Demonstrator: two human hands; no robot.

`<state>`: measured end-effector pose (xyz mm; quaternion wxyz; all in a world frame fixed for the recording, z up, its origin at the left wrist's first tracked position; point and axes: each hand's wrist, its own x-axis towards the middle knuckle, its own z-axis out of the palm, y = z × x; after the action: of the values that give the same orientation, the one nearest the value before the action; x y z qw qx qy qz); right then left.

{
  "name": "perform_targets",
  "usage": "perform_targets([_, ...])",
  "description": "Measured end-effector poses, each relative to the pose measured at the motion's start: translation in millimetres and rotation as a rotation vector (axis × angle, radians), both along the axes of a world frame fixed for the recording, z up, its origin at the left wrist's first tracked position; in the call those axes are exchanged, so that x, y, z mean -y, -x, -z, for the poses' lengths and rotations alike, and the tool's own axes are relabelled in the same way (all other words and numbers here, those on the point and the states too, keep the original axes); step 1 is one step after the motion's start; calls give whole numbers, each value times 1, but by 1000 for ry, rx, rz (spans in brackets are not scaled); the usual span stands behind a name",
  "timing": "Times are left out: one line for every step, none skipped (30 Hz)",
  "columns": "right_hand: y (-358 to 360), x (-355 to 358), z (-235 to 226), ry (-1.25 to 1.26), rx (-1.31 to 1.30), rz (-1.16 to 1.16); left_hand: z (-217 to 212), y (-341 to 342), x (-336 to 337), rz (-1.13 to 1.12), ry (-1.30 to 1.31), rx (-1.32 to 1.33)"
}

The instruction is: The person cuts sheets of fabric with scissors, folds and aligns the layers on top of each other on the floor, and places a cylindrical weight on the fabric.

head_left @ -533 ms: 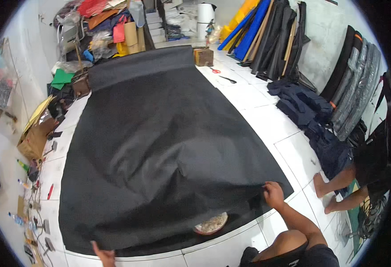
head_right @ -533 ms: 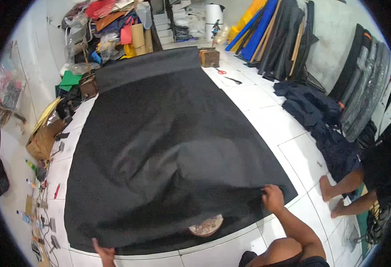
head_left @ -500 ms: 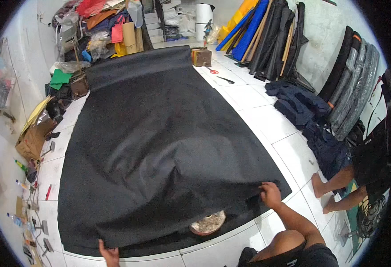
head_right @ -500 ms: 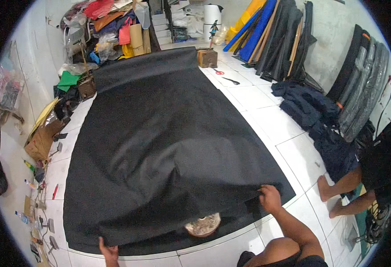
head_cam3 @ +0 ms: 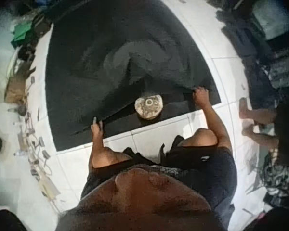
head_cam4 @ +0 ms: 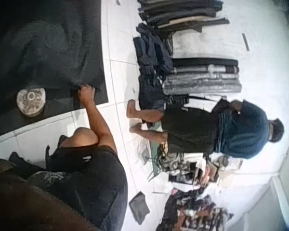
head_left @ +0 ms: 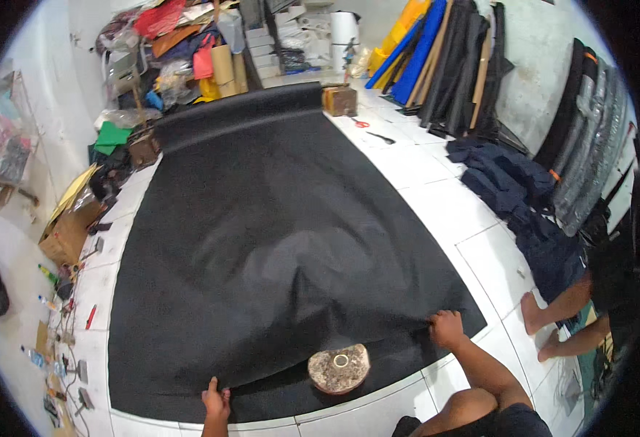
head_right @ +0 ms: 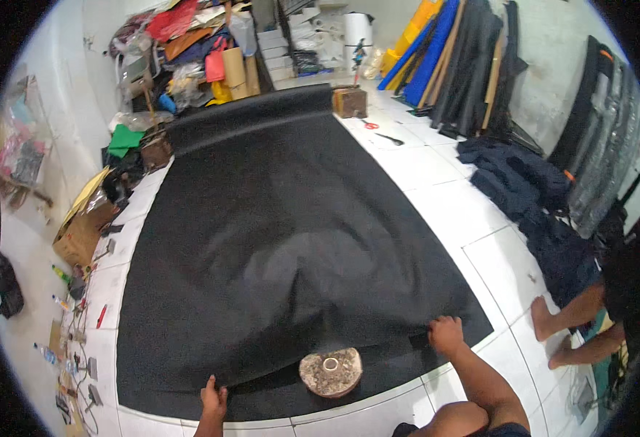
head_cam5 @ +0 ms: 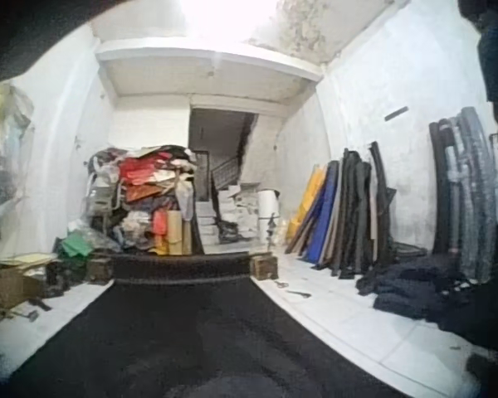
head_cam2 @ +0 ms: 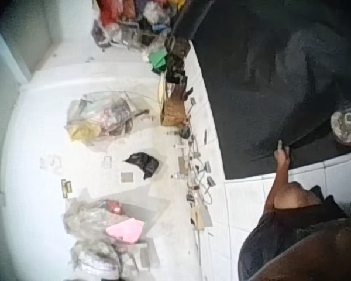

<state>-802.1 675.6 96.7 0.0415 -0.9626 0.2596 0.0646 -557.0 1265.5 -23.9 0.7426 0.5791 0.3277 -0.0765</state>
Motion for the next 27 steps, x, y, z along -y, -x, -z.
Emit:
perform_targets([2,-9,-2,91,-61,4,-12,2,12,44,46,-69])
perform_targets([4,-19,-8,181,-118,4,-21,6,19,84,93,-134])
perform_targets([-7,-42,-29,265,-46,-130,-23,10,21,63,84,-132])
perform_targets([-24,-59,-43,57,18,-278,-23,11,27,116,117,-150])
perform_targets([-41,-78,-56,-154,80,-418,-20,11,28,173,148,-171])
perform_targets([-56,-108,-71,-394,137,-474,-13,12,23,170,141,-172])
perform_targets([-68,-131,-74,-467,94,-584,-4,16,16,196,161,-163])
perform_targets([-78,-154,-82,-468,38,-675,2,18,12,224,185,-155])
perform_targets([-79,-166,-76,-453,101,-712,-1,18,15,239,185,-156])
perform_targets([-81,-170,-65,-452,101,-698,-4,21,17,225,199,-180])
perform_targets([-87,-171,-52,-385,51,-755,-7,23,19,203,216,-204])
perform_targets([-94,-175,-50,-321,2,-832,0,21,10,190,216,-203])
perform_targets([-99,-177,-48,-326,-4,-844,6,18,-1,223,221,-205])
perform_targets([-105,-179,-49,-270,-4,-834,18,22,-11,258,227,-219])
perform_targets([-100,-174,-48,-221,-20,-792,10,20,5,205,365,-168])
perform_targets([-96,-175,-46,-204,256,-875,14,19,-15,429,460,-33])
perform_targets([-90,-175,-50,-220,259,-926,8,13,-7,336,431,-136])
perform_targets([-82,-179,-54,-240,262,-975,2,13,-1,321,397,-131])
perform_targets([-69,-186,-59,-223,268,-993,-7,14,8,248,311,-116])
perform_targets([-61,-192,-63,-200,284,-1022,-7,9,3,287,279,-137])
perform_targets([-51,-196,-59,-239,340,-1037,-7,11,-2,325,186,-110])
perform_targets([-44,-200,-58,-266,317,-1027,-4,15,-6,214,235,-94])
perform_targets([-41,-199,-57,-310,288,-1023,0,15,-7,202,155,-116])
perform_targets([-37,-199,-55,-352,262,-1019,3,18,-8,191,74,-134])
perform_targets([-28,-203,-51,-364,213,-1030,5,23,-8,205,70,-150])
perform_targets([-17,-206,-50,-354,103,-1052,5,28,-3,188,30,-121])
perform_targets([-7,-208,-45,-413,133,-1078,5,31,2,171,-10,-89])
